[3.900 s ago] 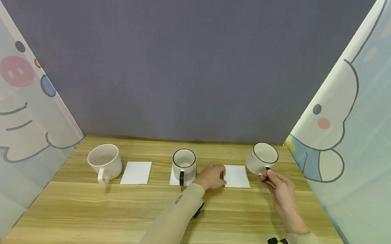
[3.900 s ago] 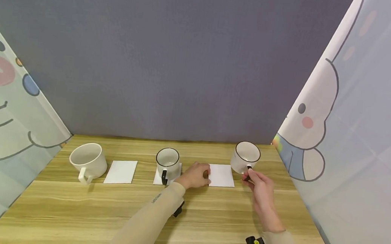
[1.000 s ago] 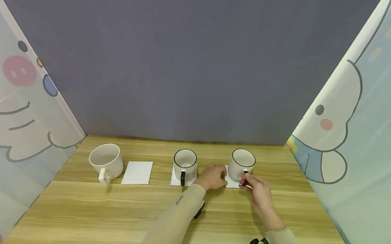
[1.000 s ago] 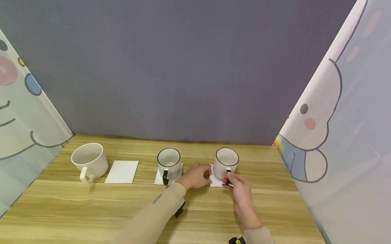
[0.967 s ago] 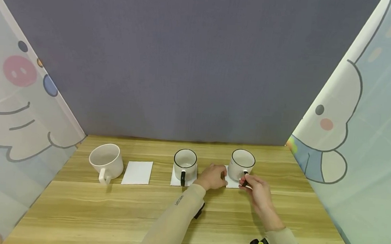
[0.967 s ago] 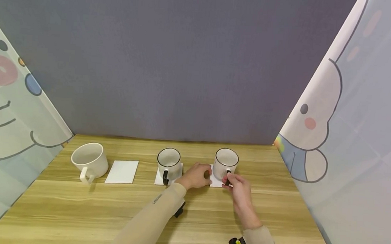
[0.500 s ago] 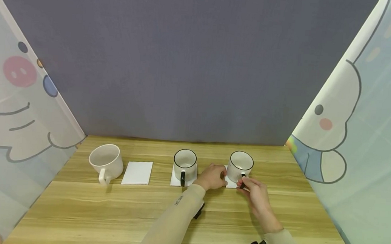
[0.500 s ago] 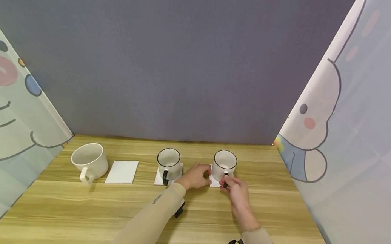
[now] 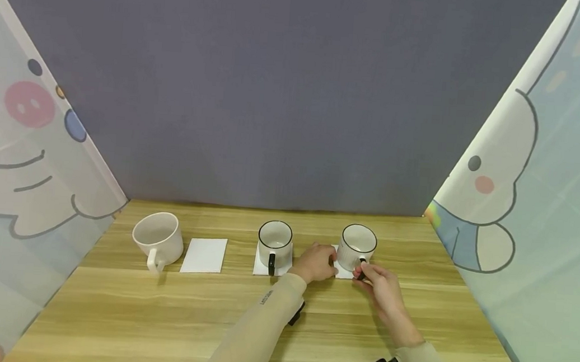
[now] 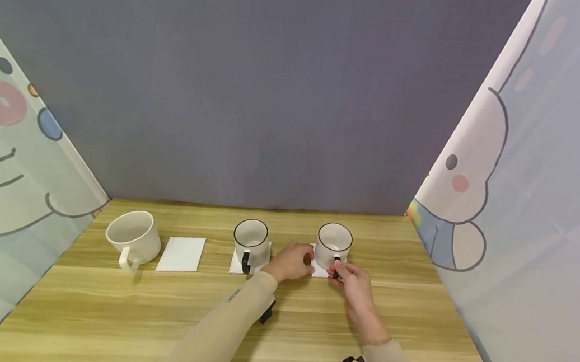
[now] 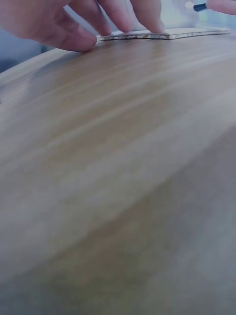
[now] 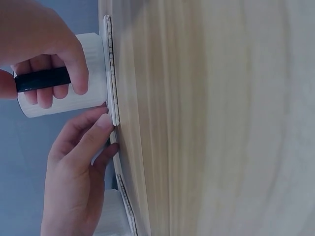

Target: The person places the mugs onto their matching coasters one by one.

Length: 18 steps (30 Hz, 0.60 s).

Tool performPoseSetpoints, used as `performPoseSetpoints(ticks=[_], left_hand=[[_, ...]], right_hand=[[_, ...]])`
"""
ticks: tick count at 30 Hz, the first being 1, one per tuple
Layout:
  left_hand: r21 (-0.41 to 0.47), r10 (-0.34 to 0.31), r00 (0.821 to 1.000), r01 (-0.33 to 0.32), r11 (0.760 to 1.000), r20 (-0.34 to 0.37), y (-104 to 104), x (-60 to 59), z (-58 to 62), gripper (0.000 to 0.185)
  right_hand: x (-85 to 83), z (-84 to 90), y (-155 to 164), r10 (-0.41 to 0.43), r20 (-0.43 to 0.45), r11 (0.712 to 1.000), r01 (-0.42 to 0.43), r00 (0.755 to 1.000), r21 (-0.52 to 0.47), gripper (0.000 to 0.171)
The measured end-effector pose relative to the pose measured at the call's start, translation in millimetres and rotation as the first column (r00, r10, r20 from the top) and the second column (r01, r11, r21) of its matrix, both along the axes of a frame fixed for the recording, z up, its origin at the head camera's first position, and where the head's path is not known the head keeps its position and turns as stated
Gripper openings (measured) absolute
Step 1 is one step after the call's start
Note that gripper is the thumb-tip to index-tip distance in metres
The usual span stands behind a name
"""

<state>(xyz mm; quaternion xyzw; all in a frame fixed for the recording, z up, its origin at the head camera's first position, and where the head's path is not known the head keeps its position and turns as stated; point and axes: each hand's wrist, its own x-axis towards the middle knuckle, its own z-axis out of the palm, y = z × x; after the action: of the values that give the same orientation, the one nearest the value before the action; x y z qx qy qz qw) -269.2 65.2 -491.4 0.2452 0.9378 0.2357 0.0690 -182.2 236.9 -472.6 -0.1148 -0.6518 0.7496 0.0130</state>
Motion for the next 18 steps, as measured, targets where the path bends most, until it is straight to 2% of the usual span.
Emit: performPoseSetpoints(ticks=[7,12,18], left_hand=[[0.03,0.048,0.999,-0.048,0.998,-0.004,1,5.8,2.2,0.015],[0.052,0.026,0.999,-0.025,0.998,-0.027,0,12.0,10.0,0.019],[0.026,-0.004,0.999,0.005,1.0,-0.038,-2,18.2,20.1,0.017]], right_hand=[[1.2,0.6,3,0.033,0.024,0.999,-0.034,0.999,0.025,0.032],[1.2,1.3,5,0.035,0.026,0.999,-0.036,0.999,0.035,0.032],[1.1,1.6,4,0.036,0.02,0.999,-0.036,0.999,0.034,0.029]])
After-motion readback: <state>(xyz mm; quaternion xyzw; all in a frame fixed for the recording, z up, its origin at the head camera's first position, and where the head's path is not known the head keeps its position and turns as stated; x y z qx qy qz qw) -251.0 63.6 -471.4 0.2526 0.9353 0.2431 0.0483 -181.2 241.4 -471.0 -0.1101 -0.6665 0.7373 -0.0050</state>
